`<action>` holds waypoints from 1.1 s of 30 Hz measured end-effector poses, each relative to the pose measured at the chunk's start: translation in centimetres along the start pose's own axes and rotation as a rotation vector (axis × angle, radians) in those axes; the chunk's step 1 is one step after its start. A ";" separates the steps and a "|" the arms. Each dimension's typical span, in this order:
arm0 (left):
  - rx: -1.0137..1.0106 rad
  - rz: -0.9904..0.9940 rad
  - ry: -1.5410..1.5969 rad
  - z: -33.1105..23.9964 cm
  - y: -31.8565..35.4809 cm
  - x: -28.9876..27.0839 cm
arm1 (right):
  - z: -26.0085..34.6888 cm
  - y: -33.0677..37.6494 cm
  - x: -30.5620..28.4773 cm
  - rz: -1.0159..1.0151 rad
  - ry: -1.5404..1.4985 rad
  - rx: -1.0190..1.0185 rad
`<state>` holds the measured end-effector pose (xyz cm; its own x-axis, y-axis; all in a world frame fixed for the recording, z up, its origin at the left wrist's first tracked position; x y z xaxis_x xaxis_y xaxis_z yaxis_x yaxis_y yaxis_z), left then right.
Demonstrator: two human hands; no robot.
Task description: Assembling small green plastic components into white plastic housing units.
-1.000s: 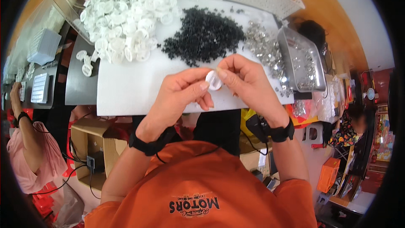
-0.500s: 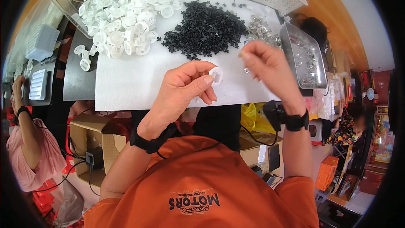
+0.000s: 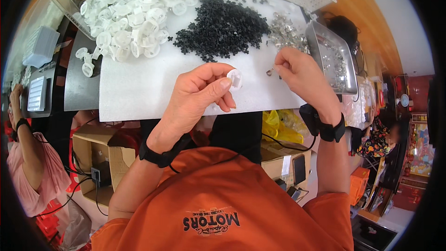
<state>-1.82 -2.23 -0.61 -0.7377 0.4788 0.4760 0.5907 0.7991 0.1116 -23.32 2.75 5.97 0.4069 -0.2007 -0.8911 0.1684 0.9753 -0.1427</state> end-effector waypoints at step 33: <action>0.006 -0.041 0.136 -0.1 0.0 0.1 | 2.2 3.1 2.7 -0.220 0.068 -0.150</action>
<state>-1.86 -2.28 -0.45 -0.7100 0.3920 0.5850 0.5583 0.8197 0.1284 -19.68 5.04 4.09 0.3132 -0.4079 -0.8576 0.1089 0.9125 -0.3942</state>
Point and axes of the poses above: each hand's wrist, its own y-axis away from the middle knuckle, its own x-axis out of the palm, z = x × y, the point moved 3 cm from there along -y, towards the middle knuckle, and after that the axes turned 12 degrees about -z, right-handed, at the moved point
